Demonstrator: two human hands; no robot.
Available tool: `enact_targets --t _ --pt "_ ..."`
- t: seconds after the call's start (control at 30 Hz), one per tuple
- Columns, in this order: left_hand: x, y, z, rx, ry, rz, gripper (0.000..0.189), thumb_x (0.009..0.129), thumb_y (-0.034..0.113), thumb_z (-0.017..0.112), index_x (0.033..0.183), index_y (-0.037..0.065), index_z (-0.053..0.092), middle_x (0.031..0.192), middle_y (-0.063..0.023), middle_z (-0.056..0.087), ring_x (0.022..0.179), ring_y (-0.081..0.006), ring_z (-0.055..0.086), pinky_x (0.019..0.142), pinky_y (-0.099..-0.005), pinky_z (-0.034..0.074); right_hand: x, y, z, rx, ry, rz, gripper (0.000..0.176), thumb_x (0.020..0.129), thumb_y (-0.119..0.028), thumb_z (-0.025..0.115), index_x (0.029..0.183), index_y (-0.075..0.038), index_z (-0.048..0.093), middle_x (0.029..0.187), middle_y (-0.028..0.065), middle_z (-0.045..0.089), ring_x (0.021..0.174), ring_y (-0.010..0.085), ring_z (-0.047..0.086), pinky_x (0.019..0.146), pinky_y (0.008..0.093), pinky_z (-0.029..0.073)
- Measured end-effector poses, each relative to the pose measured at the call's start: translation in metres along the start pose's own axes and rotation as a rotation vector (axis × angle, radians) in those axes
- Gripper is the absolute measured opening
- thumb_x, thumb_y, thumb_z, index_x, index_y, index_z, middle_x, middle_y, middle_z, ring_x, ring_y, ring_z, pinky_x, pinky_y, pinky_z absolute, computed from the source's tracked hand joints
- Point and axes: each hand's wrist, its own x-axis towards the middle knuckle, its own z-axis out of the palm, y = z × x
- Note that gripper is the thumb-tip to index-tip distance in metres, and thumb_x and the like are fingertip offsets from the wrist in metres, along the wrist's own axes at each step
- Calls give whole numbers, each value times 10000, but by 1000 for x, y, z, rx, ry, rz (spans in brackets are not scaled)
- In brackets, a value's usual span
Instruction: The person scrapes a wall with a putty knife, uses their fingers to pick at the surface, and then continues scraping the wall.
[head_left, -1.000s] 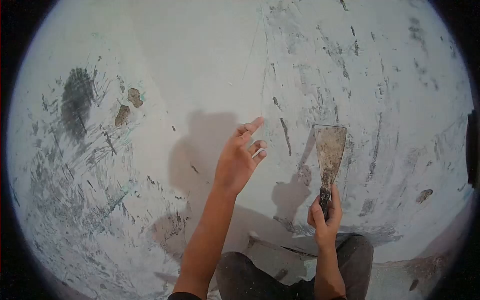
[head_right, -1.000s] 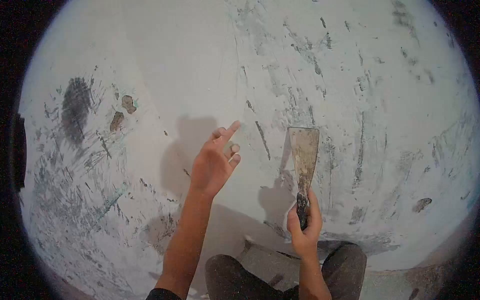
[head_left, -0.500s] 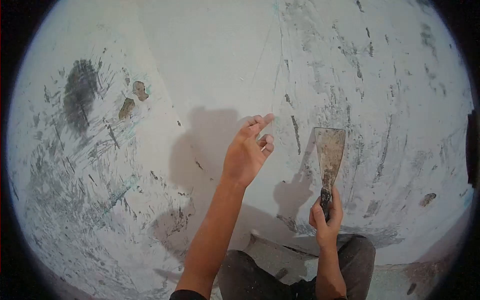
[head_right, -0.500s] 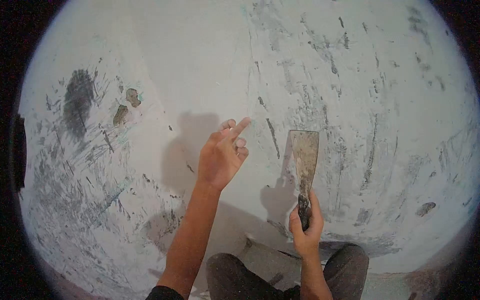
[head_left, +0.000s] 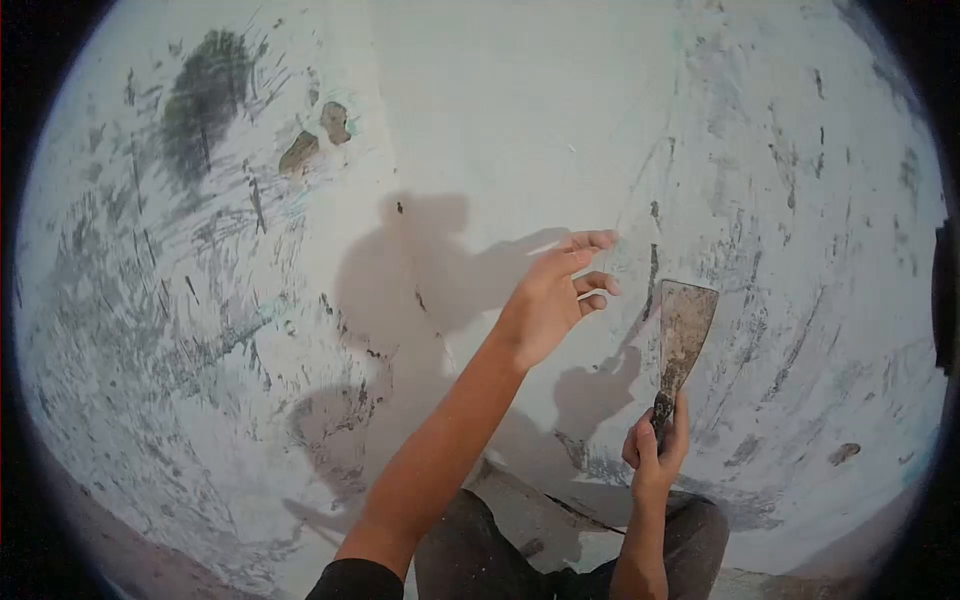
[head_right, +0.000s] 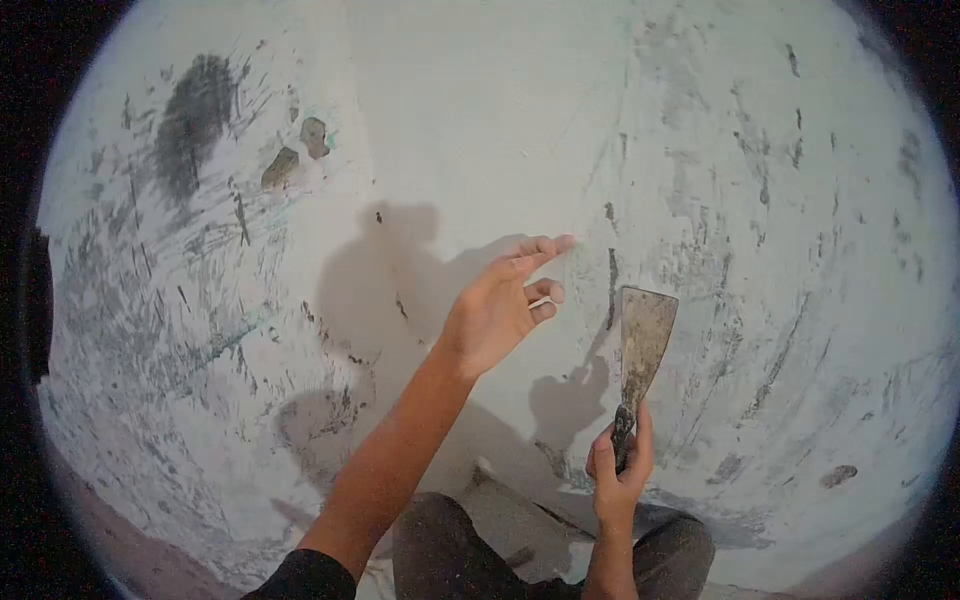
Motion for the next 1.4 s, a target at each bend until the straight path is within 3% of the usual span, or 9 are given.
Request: enact_targets --t 0.03,0.77,0.87,0.93,1.07,1.17,1.4 --pt "0 0 -1 -10 2 11 250 878 250 570 1089 117 564 1348 -84 465 864 -153 536 780 -289 440 -1 -1 1 -10 6 43 606 926 -130 561 1434 34 273 697 0 489 498 54 414 416 231 326" --pt "2 -2 -8 -13 3 -16 257 879 254 545 1095 118 574 1323 -69 495 785 -133 506 670 -234 403 -2 -2 6 18 15 66 572 919 -79 547 1424 24 298 667 -7 480 487 45 398 405 231 318" --pt "1 -1 -6 -2 12 -6 266 875 261 550 1101 122 566 1320 -67 498 775 -135 503 654 -233 393 -3 1 8 11 11 38 578 915 -82 549 1426 20 298 684 -3 488 490 47 400 406 233 320" --pt "1 0 -4 3 25 1 277 874 266 551 1111 124 559 1319 -65 498 770 -137 502 652 -237 390 -4 3 11 0 3 54 604 931 -179 568 1428 14 284 677 3 451 430 45 327 366 237 256" --pt "-1 0 -4 19 32 -2 288 871 281 557 1111 123 537 1317 -66 498 769 -137 507 648 -243 393 -6 10 10 -18 -21 -1 640 923 -188 580 1443 6 262 683 4 452 430 44 325 366 233 252" --pt "0 -4 -6 -7 22 18 280 872 287 559 1098 124 533 1317 -65 497 776 -137 513 642 -244 392 -5 6 10 -31 -29 40 590 923 -117 551 1435 12 288 691 6 492 482 51 400 401 236 314" --pt "1 -6 -7 -29 1 26 273 877 290 556 1093 125 536 1312 -62 488 784 -147 516 612 -250 383 -6 17 12 -56 -12 25 635 930 -187 573 1452 -10 258 691 1 449 430 41 323 368 230 252"
